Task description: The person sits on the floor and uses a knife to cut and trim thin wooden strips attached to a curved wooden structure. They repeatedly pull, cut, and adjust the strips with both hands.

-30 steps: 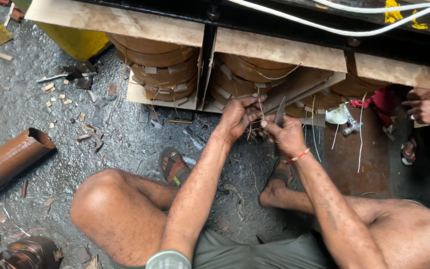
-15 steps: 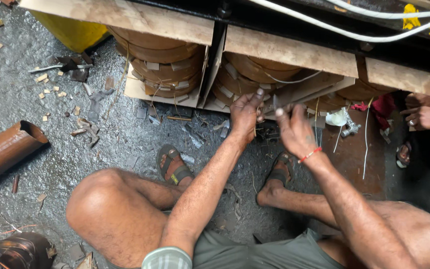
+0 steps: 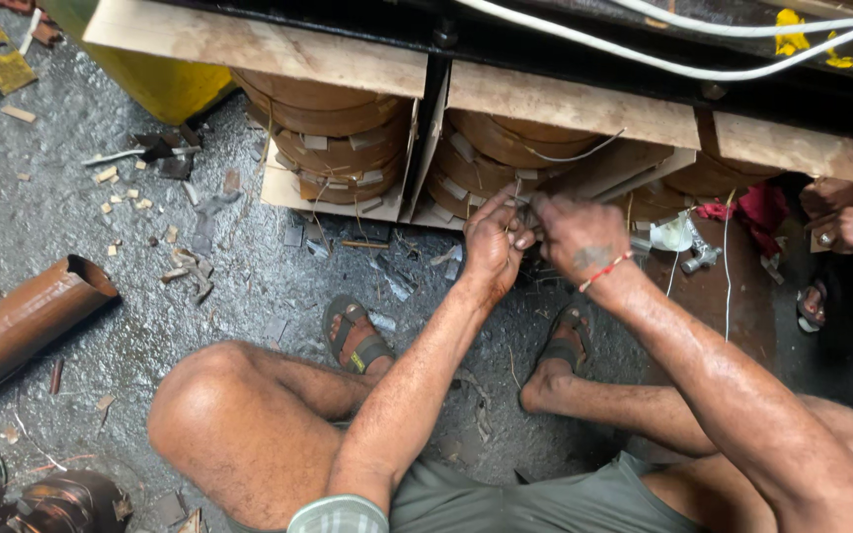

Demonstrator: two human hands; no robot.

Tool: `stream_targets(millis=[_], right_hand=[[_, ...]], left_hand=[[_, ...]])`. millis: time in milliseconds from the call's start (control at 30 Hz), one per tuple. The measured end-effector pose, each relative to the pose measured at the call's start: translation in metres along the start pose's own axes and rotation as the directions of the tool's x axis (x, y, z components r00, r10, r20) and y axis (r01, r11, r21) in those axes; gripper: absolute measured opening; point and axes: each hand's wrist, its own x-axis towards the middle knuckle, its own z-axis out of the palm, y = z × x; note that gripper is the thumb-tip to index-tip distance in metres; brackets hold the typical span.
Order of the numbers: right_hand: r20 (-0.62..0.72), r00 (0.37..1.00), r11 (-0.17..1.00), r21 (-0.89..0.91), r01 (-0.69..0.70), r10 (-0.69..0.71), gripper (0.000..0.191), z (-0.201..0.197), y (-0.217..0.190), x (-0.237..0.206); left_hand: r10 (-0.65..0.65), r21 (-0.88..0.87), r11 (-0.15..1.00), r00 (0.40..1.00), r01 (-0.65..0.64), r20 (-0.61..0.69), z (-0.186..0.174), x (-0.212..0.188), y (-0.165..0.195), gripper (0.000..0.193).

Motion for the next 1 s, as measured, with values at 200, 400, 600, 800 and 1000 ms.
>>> stream_targets(millis=[200,400,600,800,1000], right_hand=[[0.048,0.998,0.998,-0.047,-0.035,0.037,0.024,0.002,-0.002,0.006],[0.005,1.000,0.998,0.057,-0.014,0.013,0.024,-0.007,-0.005,0.001],[-0.012,0.999,0.998,0.051,0.034,-0.033,0.022,-0.003,-0.014,-0.008],[-0.057,0.992,0.986,0.114,0.117,-0.111,0.023,-0.006,-0.018,-0.014],[-0.006,0.999,0.983,0.178,0.034,-0.034,0.021,-0.004,-0.020,-0.020]], left_hand=[[0.032,0.062,0.998,0.997,-0.028,-0.070,-0.002,0.000,-0.006,0.032],[0.114,0.282,0.956,0.986,-0.075,-0.123,-0.001,-0.005,-0.004,0.011],[0.161,0.498,0.865,0.974,-0.063,-0.157,-0.004,-0.026,-0.003,0.013],[0.160,0.580,0.814,0.971,-0.027,-0.180,-0.012,-0.047,-0.003,0.018],[0.108,0.450,0.892,0.985,-0.035,-0.137,-0.017,-0.056,-0.001,0.021]])
